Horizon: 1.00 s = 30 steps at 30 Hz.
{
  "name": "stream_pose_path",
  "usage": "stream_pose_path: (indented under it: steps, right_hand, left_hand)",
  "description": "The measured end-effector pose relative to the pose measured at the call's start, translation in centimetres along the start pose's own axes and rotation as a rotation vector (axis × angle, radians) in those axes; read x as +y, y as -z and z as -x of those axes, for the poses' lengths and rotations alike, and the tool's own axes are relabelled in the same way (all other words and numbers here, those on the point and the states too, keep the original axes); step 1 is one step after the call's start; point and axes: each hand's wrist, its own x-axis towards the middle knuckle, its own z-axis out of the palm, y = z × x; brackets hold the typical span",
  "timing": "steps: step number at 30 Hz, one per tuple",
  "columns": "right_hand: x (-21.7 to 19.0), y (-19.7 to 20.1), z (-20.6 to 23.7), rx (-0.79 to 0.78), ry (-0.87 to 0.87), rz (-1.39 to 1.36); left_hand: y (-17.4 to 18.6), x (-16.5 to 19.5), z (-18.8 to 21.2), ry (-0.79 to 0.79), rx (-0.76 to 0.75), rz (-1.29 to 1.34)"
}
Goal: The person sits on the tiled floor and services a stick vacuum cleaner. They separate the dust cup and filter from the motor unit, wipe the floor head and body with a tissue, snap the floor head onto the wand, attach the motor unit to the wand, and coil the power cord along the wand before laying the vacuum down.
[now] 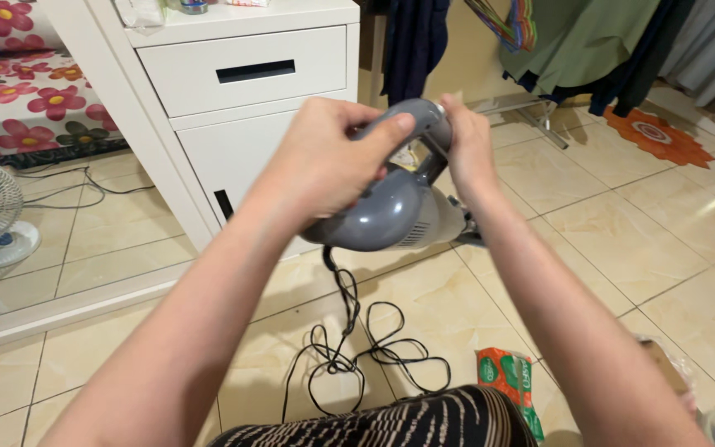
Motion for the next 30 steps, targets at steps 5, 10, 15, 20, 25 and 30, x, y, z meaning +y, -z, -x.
stream_pose_path:
  steps: [5, 10, 15, 20, 25, 30]
  right_hand:
    - [-0.7, -1.4, 4.6, 0.460, -0.347, -0.534]
    - [-2.0, -3.3, 8.9, 0.166, -0.601, -0.768]
    - [-1.3, -3.8, 10.1, 0.022, -0.820, -0.786]
    - [0.8, -4.5, 11.3, -0.088, -1.001, -1.083]
    - [2.1, -7.7, 10.6, 0.032, -0.904, -1.160]
    - [-0.2, -10.7, 11.1, 0.022, -0.821, -1.203]
  left_hand:
    - [-1.5, -0.9, 1.5, -0.039, -0.013, 0.017]
    - [1.0, -3.0, 2.9, 0.091, -0.013, -0.009]
    - [3.9, -3.9, 5.3, 0.119, -0.042, -0.142]
    - [8.5, -4.7, 7.8, 0.248, -0.037, -0.089]
    - [9.4, -6.6, 9.0, 0.352, 0.034, -0.056]
    - [12.1, -9.5, 10.6, 0.461, 0.132, -0.315]
